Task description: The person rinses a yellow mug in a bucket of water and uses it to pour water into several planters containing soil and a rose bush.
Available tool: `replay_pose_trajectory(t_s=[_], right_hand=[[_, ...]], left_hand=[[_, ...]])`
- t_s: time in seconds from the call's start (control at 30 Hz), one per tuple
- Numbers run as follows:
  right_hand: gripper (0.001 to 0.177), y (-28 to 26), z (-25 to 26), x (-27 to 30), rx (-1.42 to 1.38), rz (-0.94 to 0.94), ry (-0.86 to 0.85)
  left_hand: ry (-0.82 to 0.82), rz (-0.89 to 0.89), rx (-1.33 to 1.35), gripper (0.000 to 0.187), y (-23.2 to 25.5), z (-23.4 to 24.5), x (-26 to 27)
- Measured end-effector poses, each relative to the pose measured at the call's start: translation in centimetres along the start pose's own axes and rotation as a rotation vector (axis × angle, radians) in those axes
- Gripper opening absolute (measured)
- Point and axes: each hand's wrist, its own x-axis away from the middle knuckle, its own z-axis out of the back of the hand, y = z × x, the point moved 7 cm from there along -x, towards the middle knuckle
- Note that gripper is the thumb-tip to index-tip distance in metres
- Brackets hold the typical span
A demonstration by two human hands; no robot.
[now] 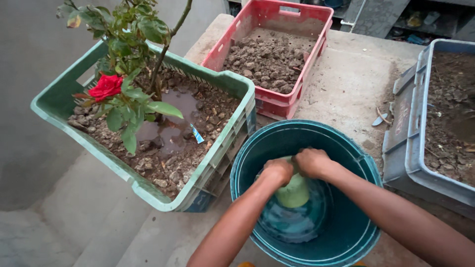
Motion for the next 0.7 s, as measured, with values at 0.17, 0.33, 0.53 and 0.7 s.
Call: replay_pose_trajectory(t_s=[0.17,0.33,0.53,0.7], right_hand=[[0.028,-0.2,-2.3,-1.2,-0.063,0.111,-0.122],[0.031,-1.5,-2.4,-0.6,-0.106,0.251,-0.096],[0.039,-1.6,-3.2,-0.4,-0.084,0.113,-0.185],[0.038,-1.6,-3.8,-0.5,-0.092,0.094,-0.187]], left_hand=[[-0.002,0.04,0.071,0.032,-1.4,-0.5,-0.8],[-0.023,0.081,0.065,0.035,-1.9,-1.5,-2.2],[0.045,-0.04,0.052,0.031,-1.1,-3.8,-4.3],[0.026,-0.077,0.016,0.03,-0.7,-5.2,-5.1]])
